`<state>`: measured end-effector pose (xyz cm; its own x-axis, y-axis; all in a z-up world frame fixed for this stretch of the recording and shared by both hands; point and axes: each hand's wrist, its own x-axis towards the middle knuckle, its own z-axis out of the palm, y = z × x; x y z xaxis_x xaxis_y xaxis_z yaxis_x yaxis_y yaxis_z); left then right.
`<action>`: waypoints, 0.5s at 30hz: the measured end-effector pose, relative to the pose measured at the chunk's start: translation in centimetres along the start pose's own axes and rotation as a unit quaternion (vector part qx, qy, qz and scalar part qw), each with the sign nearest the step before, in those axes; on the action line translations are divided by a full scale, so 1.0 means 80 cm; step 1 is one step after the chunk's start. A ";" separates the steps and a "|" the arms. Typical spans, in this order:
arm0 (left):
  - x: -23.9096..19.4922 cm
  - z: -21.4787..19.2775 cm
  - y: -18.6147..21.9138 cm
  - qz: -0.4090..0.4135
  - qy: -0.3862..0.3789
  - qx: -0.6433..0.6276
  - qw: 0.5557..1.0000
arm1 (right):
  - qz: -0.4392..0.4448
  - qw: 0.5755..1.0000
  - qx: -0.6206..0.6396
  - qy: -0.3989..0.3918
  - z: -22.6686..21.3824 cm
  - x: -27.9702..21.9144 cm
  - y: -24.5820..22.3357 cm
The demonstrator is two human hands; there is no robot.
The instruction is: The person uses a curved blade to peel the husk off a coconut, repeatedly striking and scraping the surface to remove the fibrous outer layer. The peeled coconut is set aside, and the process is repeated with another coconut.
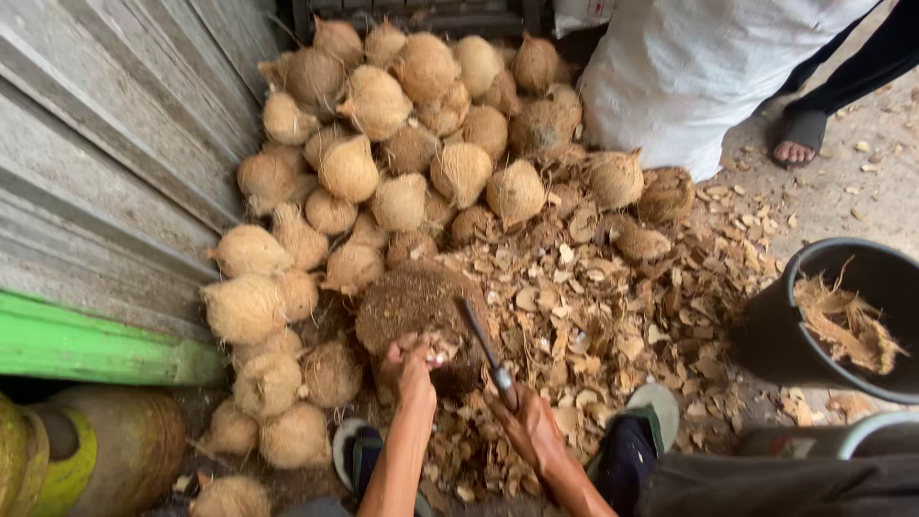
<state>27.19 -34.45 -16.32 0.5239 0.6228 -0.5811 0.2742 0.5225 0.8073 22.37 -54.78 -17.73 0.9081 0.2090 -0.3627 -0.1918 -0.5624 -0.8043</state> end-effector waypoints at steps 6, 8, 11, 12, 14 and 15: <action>0.007 -0.015 -0.019 0.001 -0.017 -0.020 1.000 | 0.044 0.998 0.010 -0.035 0.022 -0.014 0.016; 0.009 -0.020 -0.030 0.004 -0.021 -0.030 0.999 | 0.054 0.997 0.005 -0.062 0.023 -0.015 0.018; 0.023 -0.020 -0.039 -0.009 -0.007 -0.040 0.999 | 0.059 0.997 -0.001 -0.047 0.032 -0.013 0.024; 0.025 -0.025 -0.048 -0.009 -0.004 -0.044 0.999 | 0.067 0.997 0.001 -0.043 0.037 -0.018 0.030; 0.036 -0.034 -0.058 -0.003 0.000 -0.044 0.999 | 0.078 0.996 0.014 -0.049 0.055 -0.026 0.036; 0.044 -0.025 -0.061 -0.011 0.012 -0.037 0.999 | 0.078 0.996 0.022 -0.046 0.056 -0.020 0.038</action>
<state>26.10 -33.67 -22.53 0.4993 0.6236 -0.6015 0.2243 0.5776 0.7849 18.65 -53.24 -21.72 0.8287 0.1949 -0.5247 -0.3460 -0.5586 -0.7538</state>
